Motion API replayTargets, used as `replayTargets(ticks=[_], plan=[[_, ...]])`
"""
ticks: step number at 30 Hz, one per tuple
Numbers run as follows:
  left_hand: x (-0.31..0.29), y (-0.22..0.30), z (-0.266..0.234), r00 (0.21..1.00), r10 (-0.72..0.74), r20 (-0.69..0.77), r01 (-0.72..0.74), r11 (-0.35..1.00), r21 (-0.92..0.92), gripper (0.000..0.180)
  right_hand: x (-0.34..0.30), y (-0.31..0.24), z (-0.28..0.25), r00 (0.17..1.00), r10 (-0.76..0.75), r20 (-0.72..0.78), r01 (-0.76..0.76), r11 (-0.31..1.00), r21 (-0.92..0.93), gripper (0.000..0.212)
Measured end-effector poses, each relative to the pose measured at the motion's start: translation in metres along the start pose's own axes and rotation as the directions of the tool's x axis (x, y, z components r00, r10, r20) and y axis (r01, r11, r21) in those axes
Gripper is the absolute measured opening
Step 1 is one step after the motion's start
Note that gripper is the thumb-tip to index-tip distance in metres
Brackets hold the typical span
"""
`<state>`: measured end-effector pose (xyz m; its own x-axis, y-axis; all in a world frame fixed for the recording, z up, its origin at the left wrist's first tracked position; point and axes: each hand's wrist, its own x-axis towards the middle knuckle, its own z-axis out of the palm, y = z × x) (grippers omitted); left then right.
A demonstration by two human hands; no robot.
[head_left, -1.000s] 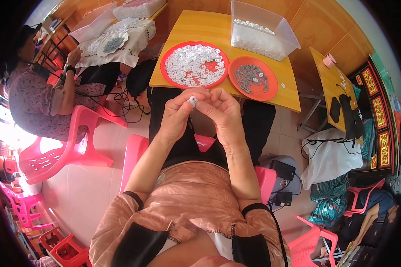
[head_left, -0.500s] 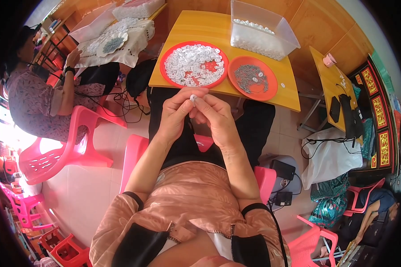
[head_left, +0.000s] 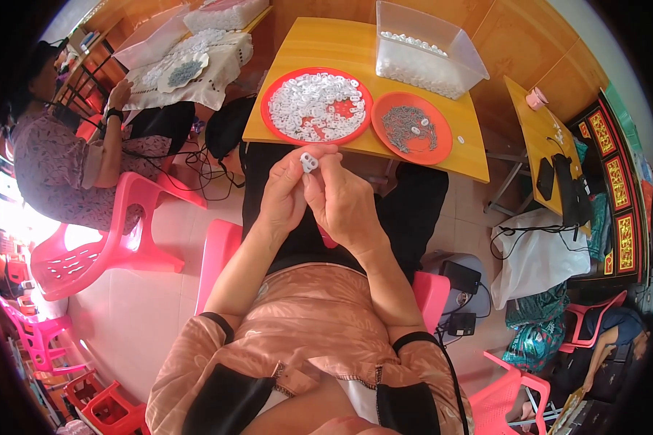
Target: Manually assembling small white plastic components by fitting them together.
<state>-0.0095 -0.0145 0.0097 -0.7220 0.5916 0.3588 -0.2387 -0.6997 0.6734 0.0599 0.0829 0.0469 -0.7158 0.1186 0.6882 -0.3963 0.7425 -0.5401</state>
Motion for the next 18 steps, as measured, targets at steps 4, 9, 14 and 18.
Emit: replayTargets(ticks=[4, 9, 14, 18], plan=[[-0.002, -0.005, 0.004, 1.0, 0.003, 0.013, -0.003, 0.999, -0.042, 0.044, -0.002, 0.002, 0.003, 0.998, -0.035, -0.052, 0.03, 0.996, -0.089, 0.014], [-0.003, -0.009, 0.006, 0.999, 0.002, 0.045, 0.003, 0.995, -0.105, 0.043, -0.005, 0.002, 0.006, 0.991, -0.083, -0.101, 0.068, 0.986, -0.151, 0.016], [-0.004, -0.007, 0.011, 0.999, 0.005, 0.036, -0.002, 0.996, -0.089, 0.041, -0.006, 0.003, 0.008, 0.983, -0.114, -0.143, 0.086, 0.978, -0.187, 0.015], [-0.005, -0.008, 0.014, 1.0, 0.021, 0.016, -0.019, 0.996, -0.087, 0.04, -0.004, 0.005, 0.009, 0.977, -0.153, -0.15, 0.116, 0.966, -0.229, 0.017]])
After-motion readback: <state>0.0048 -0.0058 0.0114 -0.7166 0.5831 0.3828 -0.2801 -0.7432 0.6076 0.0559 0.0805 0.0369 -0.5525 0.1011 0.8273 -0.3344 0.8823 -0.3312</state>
